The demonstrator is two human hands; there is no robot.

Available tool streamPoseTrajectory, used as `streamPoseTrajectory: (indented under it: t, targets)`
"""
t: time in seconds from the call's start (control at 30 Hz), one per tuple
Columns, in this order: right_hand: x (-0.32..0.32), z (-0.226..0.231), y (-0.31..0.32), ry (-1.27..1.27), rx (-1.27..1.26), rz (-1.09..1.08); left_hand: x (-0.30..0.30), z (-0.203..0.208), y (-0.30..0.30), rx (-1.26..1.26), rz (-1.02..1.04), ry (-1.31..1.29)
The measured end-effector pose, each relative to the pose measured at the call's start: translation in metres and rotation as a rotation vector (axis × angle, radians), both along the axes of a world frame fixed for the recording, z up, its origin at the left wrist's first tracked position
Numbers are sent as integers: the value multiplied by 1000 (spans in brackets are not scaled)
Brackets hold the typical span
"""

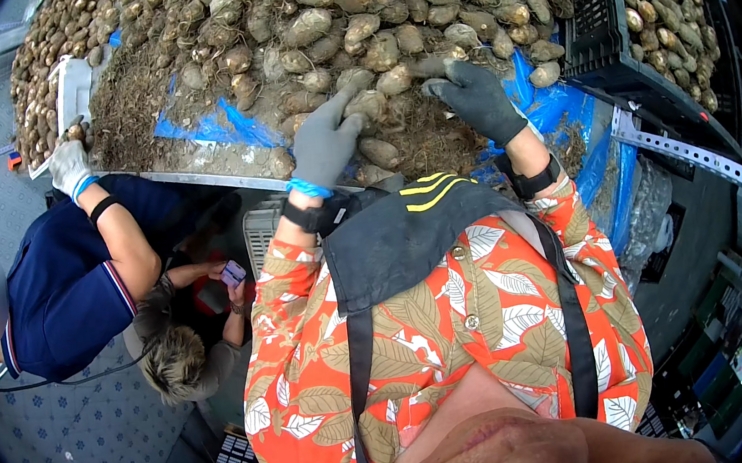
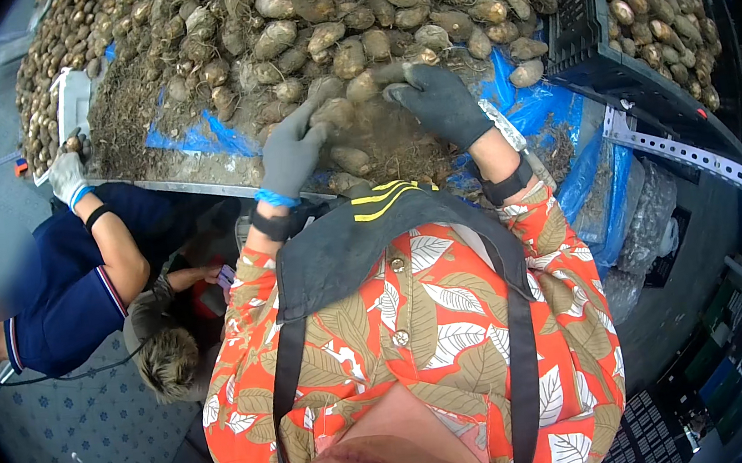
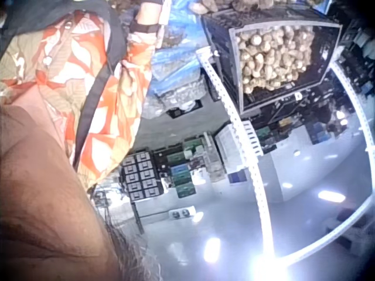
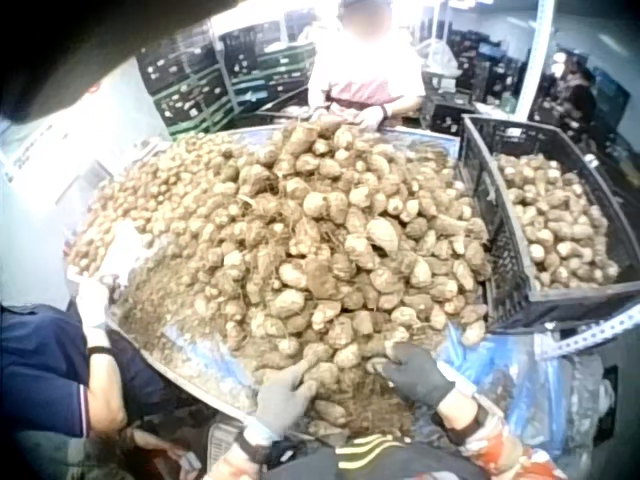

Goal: The person sorts taro roots by hand on a blue tarp, picking up individual roots from a pile, removing excess soil, and placing them into different sections.

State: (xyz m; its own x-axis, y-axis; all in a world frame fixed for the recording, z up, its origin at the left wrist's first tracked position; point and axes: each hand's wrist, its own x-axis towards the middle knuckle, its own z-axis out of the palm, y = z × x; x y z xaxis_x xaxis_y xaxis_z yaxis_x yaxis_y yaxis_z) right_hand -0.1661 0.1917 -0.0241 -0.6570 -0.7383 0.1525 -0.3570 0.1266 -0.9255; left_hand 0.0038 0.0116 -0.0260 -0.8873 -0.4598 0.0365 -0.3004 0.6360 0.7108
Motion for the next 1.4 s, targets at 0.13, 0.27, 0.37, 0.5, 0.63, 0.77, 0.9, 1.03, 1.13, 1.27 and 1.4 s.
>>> streamPoseTrajectory:
  t: [0.13,0.27,0.37,0.5,0.63,0.77,0.9,1.03,1.13,1.27,1.4]
  targets:
    - [-6,16,1,-43,471,160,3,15,-1,437,10,9]
    - [7,17,1,-60,420,231,2,17,7,656,7,74]
    - [19,14,-5,267,357,218,-2,13,13,594,-4,72]
    - [23,4,-7,366,249,130,-7,30,21,982,59,-127]
    - [30,19,-7,233,91,140,-5,38,20,771,-31,-4]
    - [27,18,-12,70,117,250,-1,33,6,840,-76,-41]
    - [11,-17,-17,504,-109,407,8,16,-3,909,-224,96]
    - [8,-8,-27,459,-130,418,6,18,3,430,-316,278]
    - [10,-1,-24,478,257,509,13,-2,1,-81,-447,322]
    - [8,-48,-7,494,611,453,14,26,4,382,-396,309]
    - [6,-26,-4,324,386,239,10,31,9,1484,-182,304]
